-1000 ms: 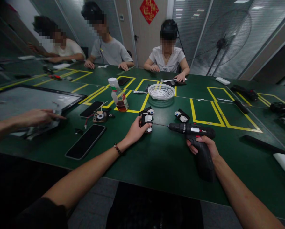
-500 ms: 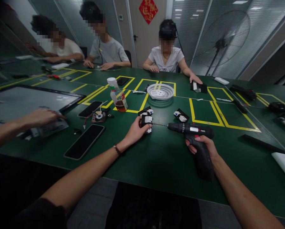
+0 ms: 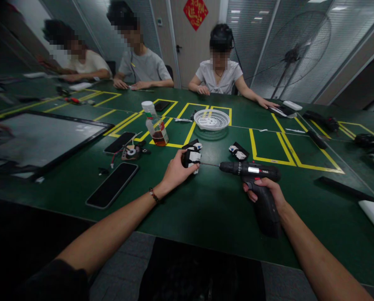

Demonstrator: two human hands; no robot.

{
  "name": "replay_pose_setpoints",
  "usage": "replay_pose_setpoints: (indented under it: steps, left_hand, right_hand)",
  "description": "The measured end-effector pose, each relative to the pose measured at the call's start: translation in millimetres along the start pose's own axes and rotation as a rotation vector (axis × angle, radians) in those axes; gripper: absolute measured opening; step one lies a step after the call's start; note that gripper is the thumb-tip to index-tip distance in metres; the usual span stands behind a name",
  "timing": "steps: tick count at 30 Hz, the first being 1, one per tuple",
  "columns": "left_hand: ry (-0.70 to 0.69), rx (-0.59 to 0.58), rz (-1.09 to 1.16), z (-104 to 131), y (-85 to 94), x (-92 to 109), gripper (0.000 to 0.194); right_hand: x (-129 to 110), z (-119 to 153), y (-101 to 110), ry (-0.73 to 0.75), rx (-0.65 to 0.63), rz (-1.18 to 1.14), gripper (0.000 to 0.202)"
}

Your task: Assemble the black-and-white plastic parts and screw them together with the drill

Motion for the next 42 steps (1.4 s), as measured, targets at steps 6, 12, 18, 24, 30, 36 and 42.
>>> replay_pose_setpoints:
  steps: [6,12,18,24,30,36,42]
  left_hand:
    - [-0.014,-0.026,-0.131,0,2.4,2,0.072]
    - [-0.004,-0.055,-0.174,0,1.6,2,0.074]
    - [-0.001,-0.043,-0.141,0,1.0,0,0.074]
    - [0.014,-0.068,-0.19,0,2.2,1,0.071]
    - [0.164,-0.095,0.216,-1,-7.3,1,0.059]
    - [0.275,-0.095,0.521,-6,-12.5,-2,0.046]
    - [0.04,-0.077,0.048,-2,-3.0,0,0.068]
  right_hand:
    - [4,1,4,-0.025,0.021,-0.038,0.024]
    - [5,1,7,-0.032,0.022,-0.024,0.025]
    - [7,2,9,-0.067,-0.004,-0.029,0.029]
    - [9,-1,16,-0.067,-0.027,0.003,0.035]
    - [5,0,8,-0.022,-0.034,-0.018,0.034]
    - [6,0,8,-0.015,-0.032,-0.013,0.036]
    - [6,0,8,0.014,-0.049,-0.05,0.032]
Point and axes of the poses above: each hand's wrist, its own z-axis away from the middle knuckle, its own y-axis out of the back of the hand, x = y × z, the point moved 1 cm from there along -z, towards the middle knuckle, and after that the axes turned 12 degrees about -y, right-handed, at the moved point
